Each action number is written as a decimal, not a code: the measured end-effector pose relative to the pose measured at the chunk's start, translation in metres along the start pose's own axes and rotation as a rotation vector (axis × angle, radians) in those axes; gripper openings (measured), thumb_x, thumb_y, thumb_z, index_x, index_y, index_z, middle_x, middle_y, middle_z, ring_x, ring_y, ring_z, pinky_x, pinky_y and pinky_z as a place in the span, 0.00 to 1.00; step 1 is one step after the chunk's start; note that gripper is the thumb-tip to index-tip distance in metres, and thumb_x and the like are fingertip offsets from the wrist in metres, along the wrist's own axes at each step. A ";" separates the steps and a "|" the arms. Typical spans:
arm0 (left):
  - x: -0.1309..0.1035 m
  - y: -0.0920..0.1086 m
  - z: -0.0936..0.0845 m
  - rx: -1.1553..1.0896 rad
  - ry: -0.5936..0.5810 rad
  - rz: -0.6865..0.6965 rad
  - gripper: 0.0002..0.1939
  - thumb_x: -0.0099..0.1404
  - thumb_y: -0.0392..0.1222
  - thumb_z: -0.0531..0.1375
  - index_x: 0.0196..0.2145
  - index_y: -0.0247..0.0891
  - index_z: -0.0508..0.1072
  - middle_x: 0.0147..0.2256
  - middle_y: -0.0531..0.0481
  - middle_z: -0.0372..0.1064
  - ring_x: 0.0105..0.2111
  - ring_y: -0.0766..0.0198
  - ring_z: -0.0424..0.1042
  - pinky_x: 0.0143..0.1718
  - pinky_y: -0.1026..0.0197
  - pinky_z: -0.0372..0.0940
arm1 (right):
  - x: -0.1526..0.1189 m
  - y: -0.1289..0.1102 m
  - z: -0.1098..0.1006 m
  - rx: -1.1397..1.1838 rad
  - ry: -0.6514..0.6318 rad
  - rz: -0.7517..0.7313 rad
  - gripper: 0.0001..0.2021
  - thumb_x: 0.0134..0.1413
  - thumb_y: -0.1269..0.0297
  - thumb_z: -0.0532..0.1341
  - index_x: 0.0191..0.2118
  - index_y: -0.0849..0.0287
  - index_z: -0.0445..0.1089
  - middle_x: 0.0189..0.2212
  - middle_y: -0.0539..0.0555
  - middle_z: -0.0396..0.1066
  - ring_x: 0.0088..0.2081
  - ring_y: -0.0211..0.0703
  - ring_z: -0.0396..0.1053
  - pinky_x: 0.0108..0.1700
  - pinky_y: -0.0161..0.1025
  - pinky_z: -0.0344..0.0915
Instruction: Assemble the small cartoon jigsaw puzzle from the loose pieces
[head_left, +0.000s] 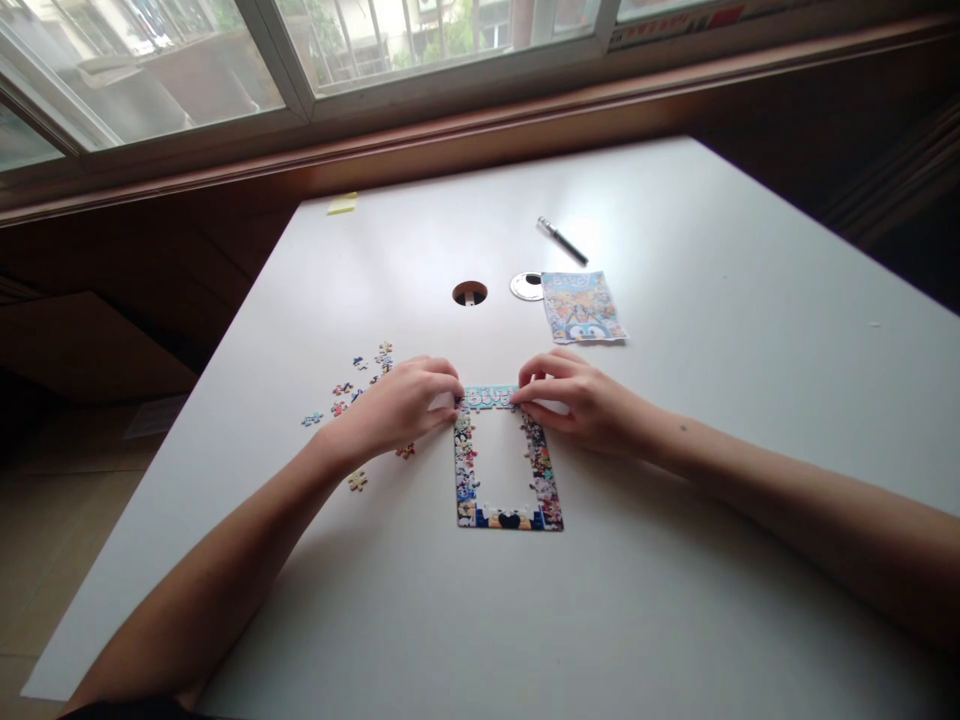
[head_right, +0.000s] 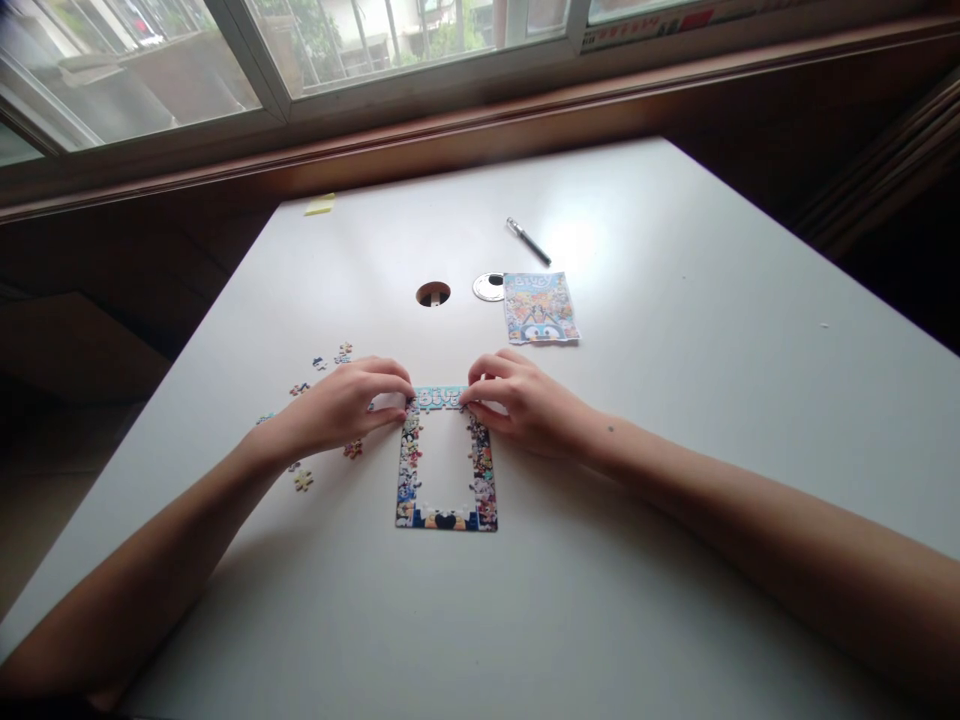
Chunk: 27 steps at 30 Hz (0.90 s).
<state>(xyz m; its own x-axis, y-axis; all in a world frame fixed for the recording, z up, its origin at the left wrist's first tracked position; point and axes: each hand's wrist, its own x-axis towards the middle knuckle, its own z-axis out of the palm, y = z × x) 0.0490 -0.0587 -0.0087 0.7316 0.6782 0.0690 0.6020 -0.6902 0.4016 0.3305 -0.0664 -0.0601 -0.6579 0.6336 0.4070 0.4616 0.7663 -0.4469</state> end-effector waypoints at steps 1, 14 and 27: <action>0.000 -0.001 0.001 -0.002 0.004 0.005 0.06 0.67 0.37 0.61 0.39 0.40 0.79 0.43 0.47 0.75 0.44 0.59 0.73 0.47 0.54 0.68 | 0.000 -0.001 0.000 -0.003 -0.005 0.001 0.09 0.63 0.67 0.61 0.43 0.50 0.77 0.41 0.55 0.72 0.41 0.46 0.67 0.43 0.45 0.68; -0.001 0.002 -0.005 -0.007 -0.035 0.043 0.08 0.68 0.36 0.58 0.41 0.39 0.78 0.44 0.46 0.75 0.42 0.60 0.74 0.44 0.56 0.68 | 0.002 -0.005 -0.002 0.063 0.022 0.037 0.08 0.61 0.68 0.61 0.42 0.53 0.77 0.40 0.56 0.72 0.41 0.45 0.70 0.43 0.44 0.69; -0.004 0.001 -0.006 0.031 -0.084 0.085 0.10 0.67 0.44 0.63 0.45 0.41 0.76 0.50 0.45 0.73 0.49 0.56 0.72 0.50 0.53 0.67 | 0.006 0.006 -0.014 0.183 -0.085 0.128 0.10 0.57 0.65 0.63 0.46 0.55 0.75 0.43 0.57 0.72 0.43 0.46 0.72 0.46 0.45 0.71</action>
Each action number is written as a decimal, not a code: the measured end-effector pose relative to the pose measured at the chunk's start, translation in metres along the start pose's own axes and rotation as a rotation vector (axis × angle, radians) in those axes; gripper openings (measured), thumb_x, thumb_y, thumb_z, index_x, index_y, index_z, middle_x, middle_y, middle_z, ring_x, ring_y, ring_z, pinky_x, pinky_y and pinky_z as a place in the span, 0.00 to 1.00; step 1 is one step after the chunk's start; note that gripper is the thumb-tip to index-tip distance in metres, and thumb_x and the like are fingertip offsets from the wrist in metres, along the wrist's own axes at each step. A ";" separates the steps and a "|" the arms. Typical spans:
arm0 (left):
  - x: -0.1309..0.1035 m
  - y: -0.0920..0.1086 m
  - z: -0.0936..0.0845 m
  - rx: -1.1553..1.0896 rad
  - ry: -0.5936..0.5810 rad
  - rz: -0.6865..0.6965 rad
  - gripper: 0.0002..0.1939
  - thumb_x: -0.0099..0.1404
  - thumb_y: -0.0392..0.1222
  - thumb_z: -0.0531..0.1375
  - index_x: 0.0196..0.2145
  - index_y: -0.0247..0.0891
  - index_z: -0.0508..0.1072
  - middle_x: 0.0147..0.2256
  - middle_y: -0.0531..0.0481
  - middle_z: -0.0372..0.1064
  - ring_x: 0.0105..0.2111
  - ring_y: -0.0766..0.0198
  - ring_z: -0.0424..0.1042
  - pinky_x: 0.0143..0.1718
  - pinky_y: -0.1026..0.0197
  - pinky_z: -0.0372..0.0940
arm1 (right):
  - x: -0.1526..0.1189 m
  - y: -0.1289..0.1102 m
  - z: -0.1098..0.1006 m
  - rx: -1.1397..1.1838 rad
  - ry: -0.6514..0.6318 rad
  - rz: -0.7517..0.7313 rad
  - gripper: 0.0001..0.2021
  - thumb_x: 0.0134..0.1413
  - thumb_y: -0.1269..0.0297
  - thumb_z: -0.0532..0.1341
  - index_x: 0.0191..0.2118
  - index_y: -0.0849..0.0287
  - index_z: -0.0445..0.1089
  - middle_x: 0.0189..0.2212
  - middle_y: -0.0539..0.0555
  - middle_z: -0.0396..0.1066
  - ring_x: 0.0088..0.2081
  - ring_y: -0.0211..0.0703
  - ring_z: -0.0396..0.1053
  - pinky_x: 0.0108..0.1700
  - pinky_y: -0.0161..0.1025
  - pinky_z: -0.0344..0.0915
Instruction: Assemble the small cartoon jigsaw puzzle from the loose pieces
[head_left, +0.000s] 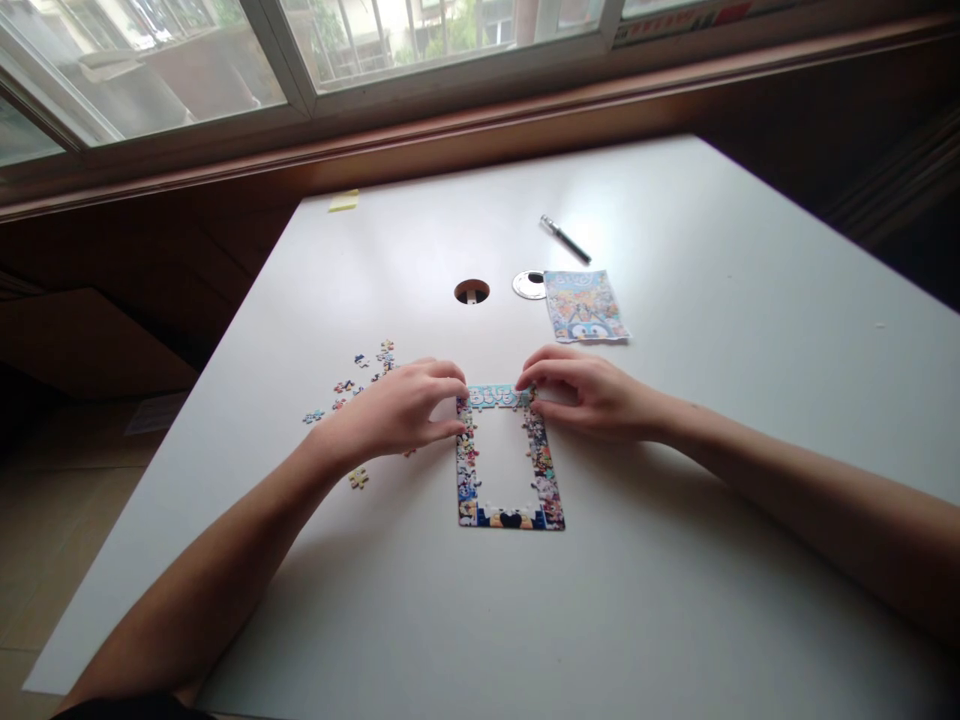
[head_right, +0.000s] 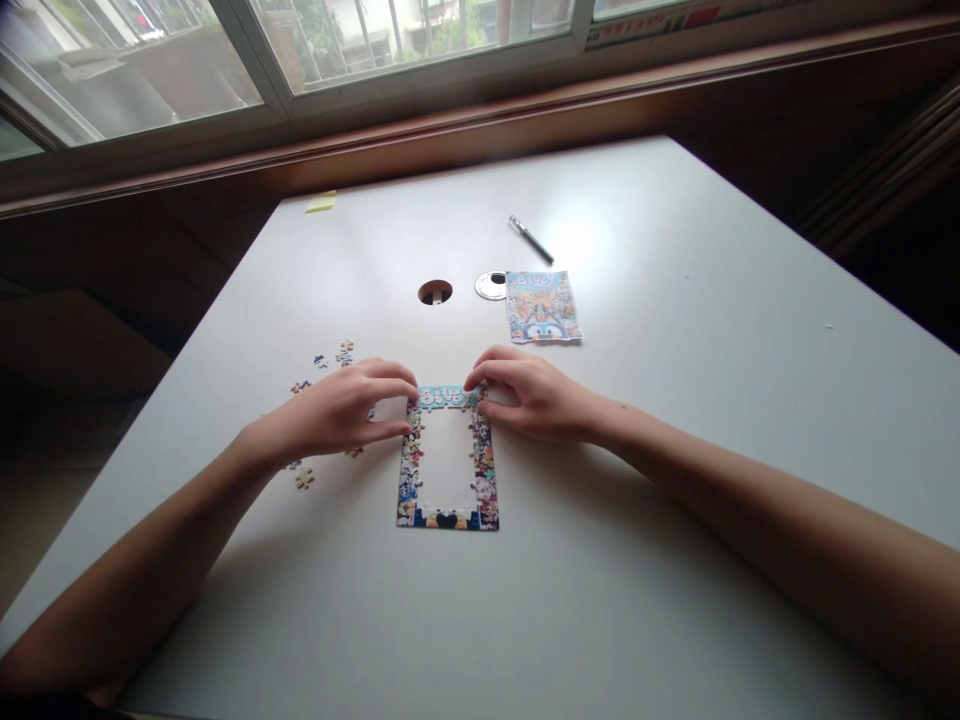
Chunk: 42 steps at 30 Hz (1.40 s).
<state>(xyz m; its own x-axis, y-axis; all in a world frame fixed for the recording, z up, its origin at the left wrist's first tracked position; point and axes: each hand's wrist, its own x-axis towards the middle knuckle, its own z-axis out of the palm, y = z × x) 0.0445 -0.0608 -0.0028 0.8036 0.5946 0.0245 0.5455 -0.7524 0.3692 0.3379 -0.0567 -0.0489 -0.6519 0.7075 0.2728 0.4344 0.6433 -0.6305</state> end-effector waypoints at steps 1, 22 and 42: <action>0.000 0.000 0.000 0.004 -0.004 0.003 0.10 0.66 0.44 0.64 0.45 0.41 0.76 0.50 0.45 0.72 0.49 0.55 0.72 0.50 0.52 0.67 | 0.000 0.000 0.000 -0.005 -0.001 -0.004 0.10 0.57 0.65 0.63 0.45 0.55 0.75 0.43 0.57 0.72 0.43 0.46 0.71 0.46 0.45 0.70; -0.002 0.011 -0.003 0.014 -0.075 -0.032 0.13 0.69 0.47 0.60 0.48 0.40 0.74 0.53 0.43 0.68 0.51 0.54 0.70 0.52 0.51 0.66 | -0.001 0.000 0.006 -0.070 0.035 -0.137 0.09 0.60 0.67 0.61 0.46 0.56 0.74 0.42 0.57 0.70 0.41 0.44 0.70 0.44 0.44 0.70; -0.008 0.031 -0.007 0.179 -0.197 -0.072 0.28 0.61 0.61 0.64 0.48 0.36 0.68 0.53 0.40 0.64 0.51 0.49 0.64 0.51 0.51 0.64 | -0.002 -0.001 0.004 -0.121 -0.057 -0.164 0.11 0.58 0.62 0.64 0.46 0.57 0.71 0.46 0.60 0.68 0.46 0.49 0.67 0.50 0.48 0.67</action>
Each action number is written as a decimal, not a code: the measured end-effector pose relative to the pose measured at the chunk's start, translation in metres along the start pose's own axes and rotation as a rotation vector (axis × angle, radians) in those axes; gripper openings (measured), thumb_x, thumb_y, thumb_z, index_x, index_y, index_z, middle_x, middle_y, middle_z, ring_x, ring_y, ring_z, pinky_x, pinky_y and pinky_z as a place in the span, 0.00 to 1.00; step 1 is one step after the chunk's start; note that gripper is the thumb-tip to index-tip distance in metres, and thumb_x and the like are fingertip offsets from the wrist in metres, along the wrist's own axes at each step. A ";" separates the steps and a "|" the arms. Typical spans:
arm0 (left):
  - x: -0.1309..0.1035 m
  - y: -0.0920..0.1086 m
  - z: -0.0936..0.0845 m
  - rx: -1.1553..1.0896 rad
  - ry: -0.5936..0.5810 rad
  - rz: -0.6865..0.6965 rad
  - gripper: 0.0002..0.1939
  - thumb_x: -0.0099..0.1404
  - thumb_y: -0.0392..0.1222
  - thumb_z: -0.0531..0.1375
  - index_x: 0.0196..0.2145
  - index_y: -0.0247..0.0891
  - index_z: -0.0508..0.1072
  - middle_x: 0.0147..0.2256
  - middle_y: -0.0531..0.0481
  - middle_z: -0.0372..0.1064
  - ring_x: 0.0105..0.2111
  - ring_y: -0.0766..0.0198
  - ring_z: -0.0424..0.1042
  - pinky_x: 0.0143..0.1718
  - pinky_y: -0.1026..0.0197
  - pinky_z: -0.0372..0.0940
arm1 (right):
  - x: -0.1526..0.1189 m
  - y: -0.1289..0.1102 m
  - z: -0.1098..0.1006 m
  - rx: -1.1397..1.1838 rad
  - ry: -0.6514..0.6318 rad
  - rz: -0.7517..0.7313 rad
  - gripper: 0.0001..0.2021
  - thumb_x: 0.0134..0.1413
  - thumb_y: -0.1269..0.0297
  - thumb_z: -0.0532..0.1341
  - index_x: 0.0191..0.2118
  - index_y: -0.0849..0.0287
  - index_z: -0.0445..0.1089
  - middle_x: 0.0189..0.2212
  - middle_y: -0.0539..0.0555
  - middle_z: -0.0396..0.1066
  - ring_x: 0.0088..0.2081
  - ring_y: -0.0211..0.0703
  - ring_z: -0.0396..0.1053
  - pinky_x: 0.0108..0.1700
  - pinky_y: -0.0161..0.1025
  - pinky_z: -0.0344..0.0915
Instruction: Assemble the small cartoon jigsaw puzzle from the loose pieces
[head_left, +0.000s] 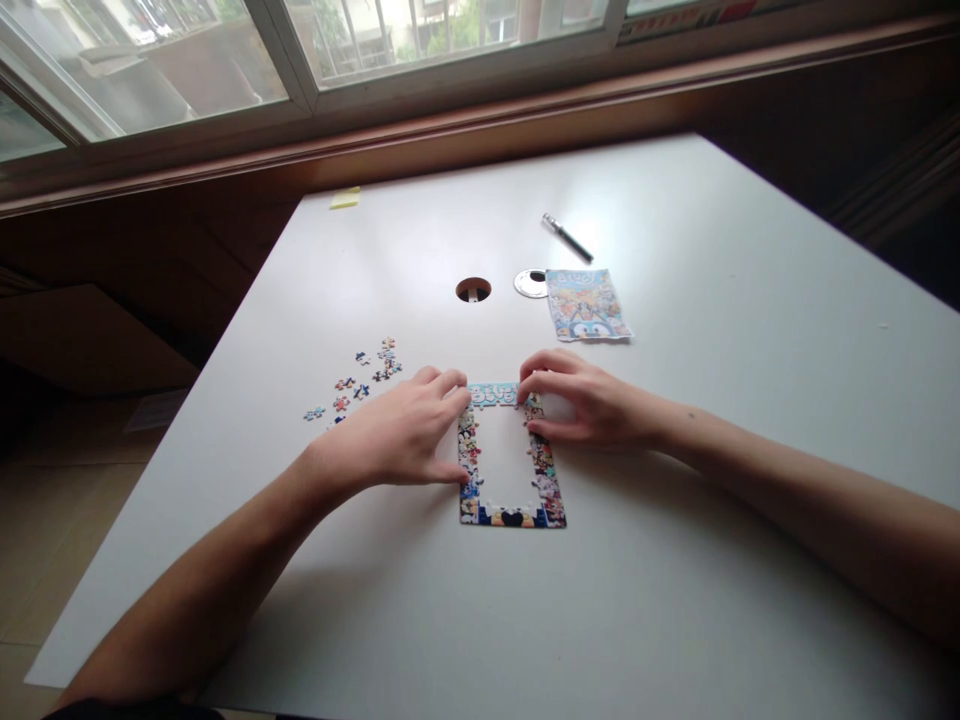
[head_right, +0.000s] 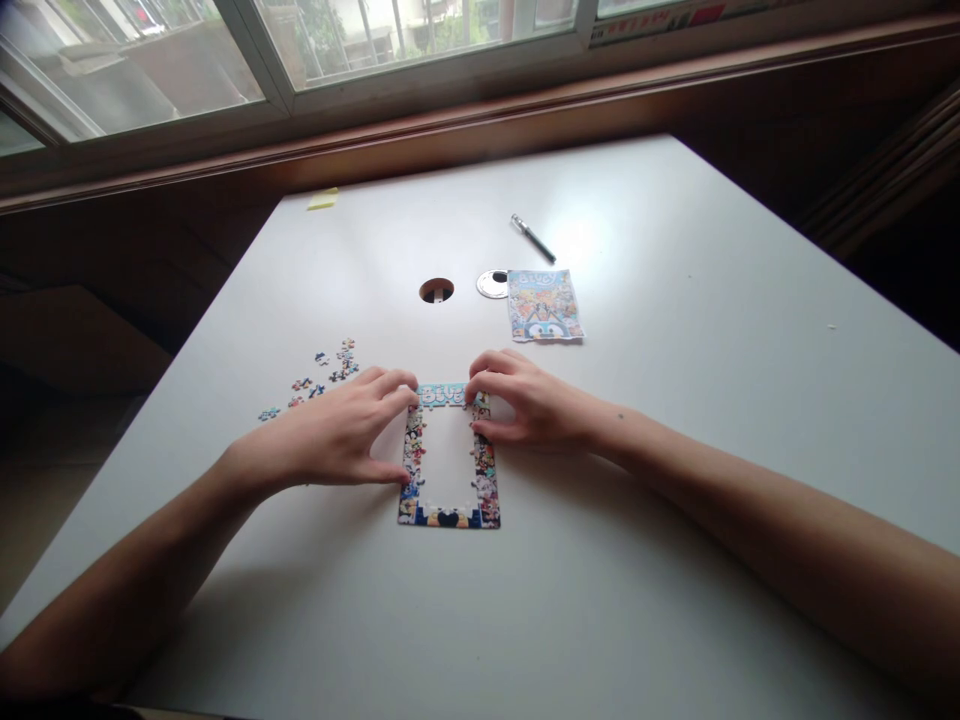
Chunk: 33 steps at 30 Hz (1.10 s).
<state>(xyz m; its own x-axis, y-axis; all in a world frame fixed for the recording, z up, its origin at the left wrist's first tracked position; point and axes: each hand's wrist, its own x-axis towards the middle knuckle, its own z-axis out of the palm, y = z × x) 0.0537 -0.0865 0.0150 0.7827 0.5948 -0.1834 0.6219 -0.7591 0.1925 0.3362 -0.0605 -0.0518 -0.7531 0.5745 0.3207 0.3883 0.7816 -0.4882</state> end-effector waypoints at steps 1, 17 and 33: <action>0.000 0.000 0.000 -0.001 0.005 0.001 0.29 0.62 0.61 0.64 0.50 0.36 0.68 0.53 0.40 0.64 0.51 0.49 0.64 0.52 0.51 0.64 | 0.000 0.000 0.000 -0.002 -0.001 -0.001 0.12 0.58 0.62 0.64 0.47 0.57 0.71 0.46 0.60 0.68 0.47 0.49 0.67 0.50 0.48 0.67; 0.010 0.000 0.010 0.004 0.096 0.061 0.30 0.67 0.62 0.59 0.58 0.39 0.68 0.53 0.41 0.65 0.51 0.50 0.65 0.53 0.50 0.64 | -0.002 -0.002 0.004 -0.114 0.037 -0.047 0.12 0.63 0.65 0.60 0.51 0.56 0.72 0.45 0.59 0.69 0.43 0.47 0.66 0.46 0.46 0.68; 0.014 -0.005 0.014 -0.025 0.161 0.090 0.24 0.69 0.60 0.57 0.55 0.43 0.72 0.52 0.42 0.66 0.50 0.51 0.65 0.53 0.50 0.63 | -0.002 -0.001 0.007 -0.102 0.038 -0.043 0.13 0.63 0.65 0.60 0.52 0.55 0.72 0.45 0.59 0.68 0.44 0.47 0.65 0.47 0.47 0.67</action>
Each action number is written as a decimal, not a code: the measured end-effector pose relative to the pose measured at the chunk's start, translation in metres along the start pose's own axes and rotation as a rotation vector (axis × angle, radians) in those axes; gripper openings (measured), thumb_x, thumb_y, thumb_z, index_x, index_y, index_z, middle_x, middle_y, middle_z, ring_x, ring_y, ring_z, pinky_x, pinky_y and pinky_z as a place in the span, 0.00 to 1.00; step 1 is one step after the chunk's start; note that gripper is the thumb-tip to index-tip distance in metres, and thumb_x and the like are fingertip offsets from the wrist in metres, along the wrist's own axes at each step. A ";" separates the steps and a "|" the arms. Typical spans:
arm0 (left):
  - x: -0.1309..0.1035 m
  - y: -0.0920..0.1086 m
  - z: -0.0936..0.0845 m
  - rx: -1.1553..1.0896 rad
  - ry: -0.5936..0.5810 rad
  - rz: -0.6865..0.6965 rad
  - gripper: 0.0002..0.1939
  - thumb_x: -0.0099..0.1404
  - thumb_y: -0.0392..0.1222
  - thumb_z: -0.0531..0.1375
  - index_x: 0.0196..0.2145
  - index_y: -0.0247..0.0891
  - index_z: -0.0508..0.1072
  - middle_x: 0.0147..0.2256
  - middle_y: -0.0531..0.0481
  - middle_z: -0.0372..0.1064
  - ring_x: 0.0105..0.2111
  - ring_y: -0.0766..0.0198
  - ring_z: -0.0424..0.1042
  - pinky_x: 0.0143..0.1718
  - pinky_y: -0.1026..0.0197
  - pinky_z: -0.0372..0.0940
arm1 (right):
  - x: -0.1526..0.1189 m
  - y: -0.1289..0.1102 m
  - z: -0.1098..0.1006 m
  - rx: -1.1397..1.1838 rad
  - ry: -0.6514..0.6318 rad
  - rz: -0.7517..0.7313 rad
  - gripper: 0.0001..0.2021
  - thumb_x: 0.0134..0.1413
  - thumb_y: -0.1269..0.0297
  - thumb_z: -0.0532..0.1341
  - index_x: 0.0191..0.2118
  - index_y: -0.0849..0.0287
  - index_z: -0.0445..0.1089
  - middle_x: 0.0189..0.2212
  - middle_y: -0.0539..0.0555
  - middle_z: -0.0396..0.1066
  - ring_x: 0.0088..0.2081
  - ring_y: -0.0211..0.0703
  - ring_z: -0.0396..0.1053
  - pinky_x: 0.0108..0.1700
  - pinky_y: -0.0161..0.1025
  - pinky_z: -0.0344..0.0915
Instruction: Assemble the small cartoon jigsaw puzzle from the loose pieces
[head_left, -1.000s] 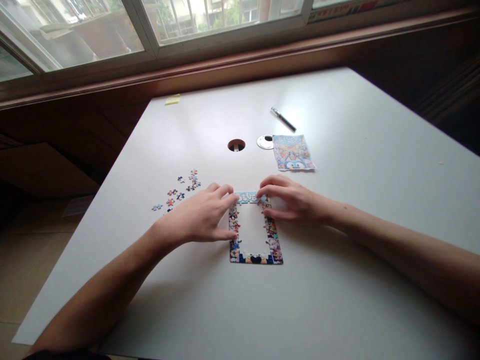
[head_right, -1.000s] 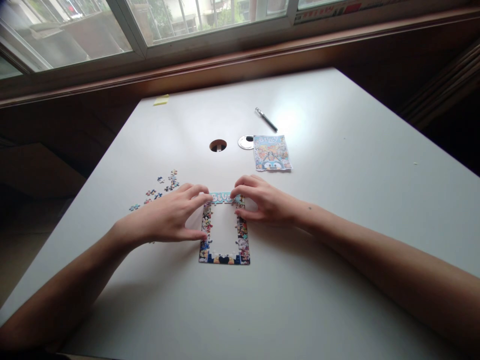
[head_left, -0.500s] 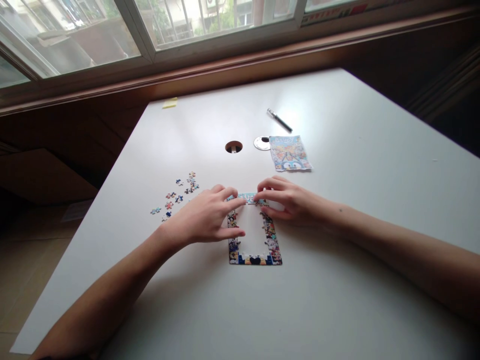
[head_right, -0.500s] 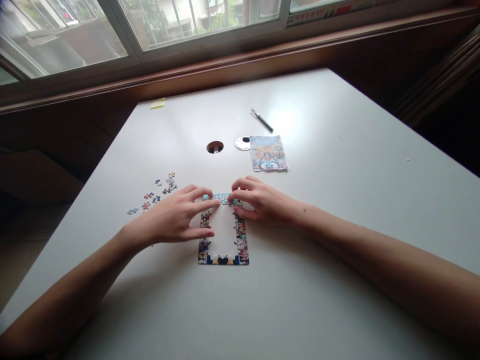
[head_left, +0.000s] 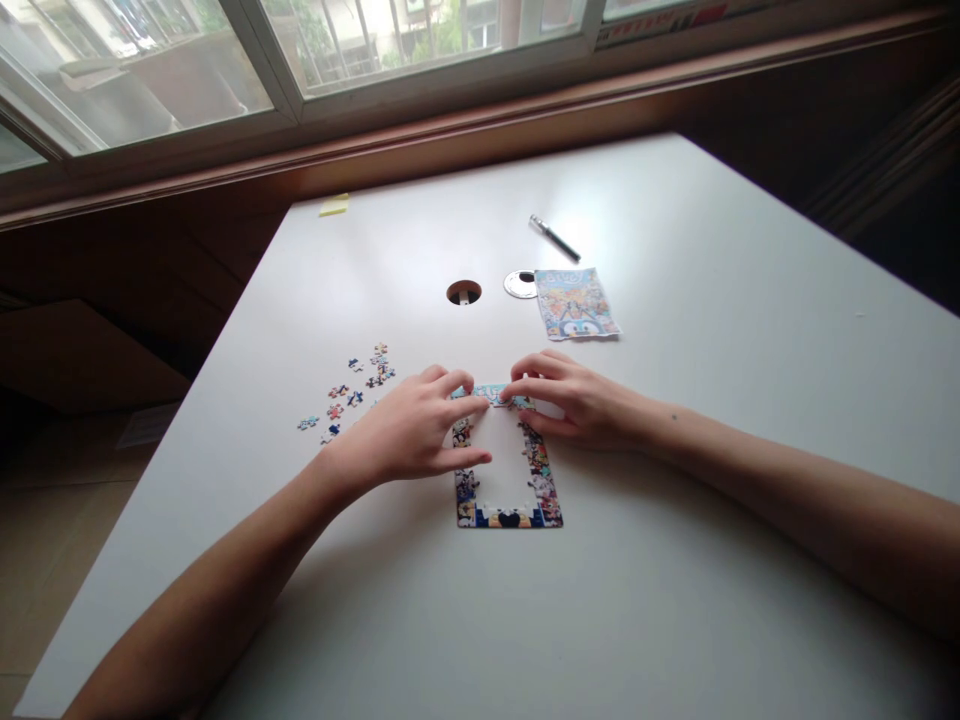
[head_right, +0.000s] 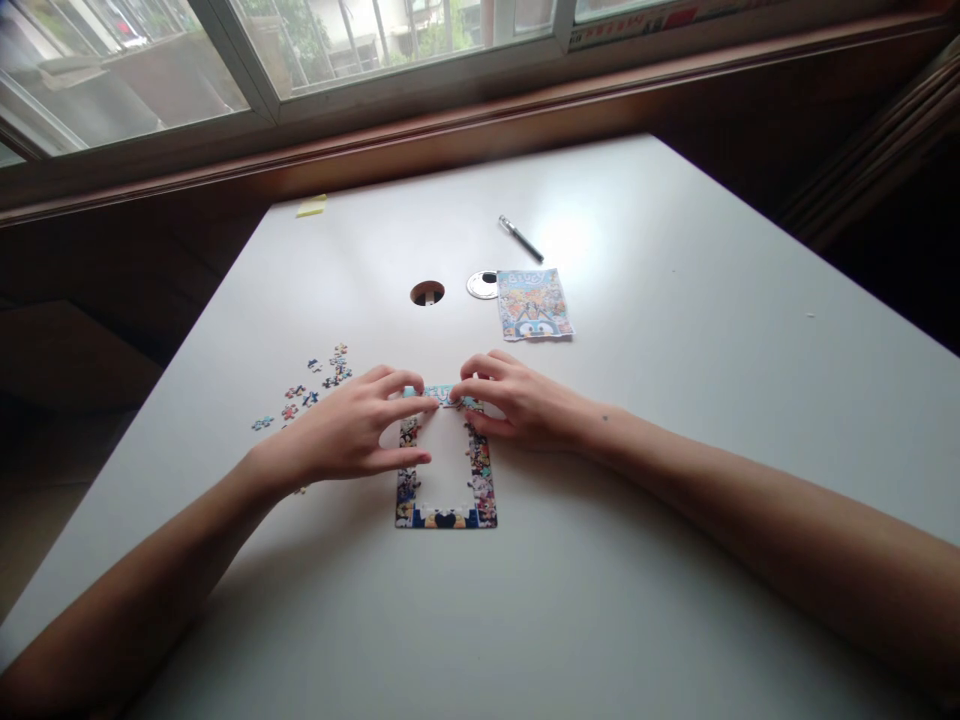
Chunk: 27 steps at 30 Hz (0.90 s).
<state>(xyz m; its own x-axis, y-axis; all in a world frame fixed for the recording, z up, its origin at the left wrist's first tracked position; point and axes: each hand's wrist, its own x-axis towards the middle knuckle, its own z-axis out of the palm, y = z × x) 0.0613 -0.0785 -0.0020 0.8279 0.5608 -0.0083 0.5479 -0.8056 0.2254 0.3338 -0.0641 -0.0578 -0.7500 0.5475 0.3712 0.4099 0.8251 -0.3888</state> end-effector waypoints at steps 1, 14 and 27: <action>0.000 0.000 0.000 0.002 -0.001 -0.005 0.24 0.69 0.60 0.57 0.55 0.43 0.72 0.52 0.42 0.66 0.50 0.51 0.65 0.53 0.50 0.64 | 0.000 0.000 0.000 0.004 0.001 -0.004 0.13 0.63 0.65 0.60 0.52 0.55 0.71 0.45 0.59 0.68 0.44 0.47 0.65 0.48 0.47 0.68; 0.002 0.002 0.003 0.013 0.020 -0.021 0.20 0.70 0.57 0.58 0.52 0.43 0.74 0.51 0.42 0.65 0.49 0.52 0.65 0.52 0.50 0.64 | 0.002 0.000 0.000 0.095 0.066 0.056 0.10 0.63 0.68 0.59 0.48 0.56 0.73 0.43 0.58 0.70 0.43 0.45 0.69 0.47 0.46 0.69; 0.002 0.002 0.002 0.008 0.013 -0.026 0.19 0.70 0.55 0.58 0.51 0.43 0.74 0.51 0.43 0.66 0.49 0.52 0.65 0.53 0.49 0.64 | 0.001 -0.002 0.002 0.063 0.040 0.054 0.12 0.63 0.72 0.56 0.48 0.56 0.72 0.45 0.59 0.68 0.44 0.45 0.66 0.46 0.45 0.67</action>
<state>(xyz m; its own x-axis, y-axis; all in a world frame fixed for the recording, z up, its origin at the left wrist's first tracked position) 0.0643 -0.0789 -0.0037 0.8118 0.5840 -0.0009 0.5701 -0.7922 0.2177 0.3313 -0.0657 -0.0586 -0.7056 0.5971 0.3816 0.4150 0.7847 -0.4605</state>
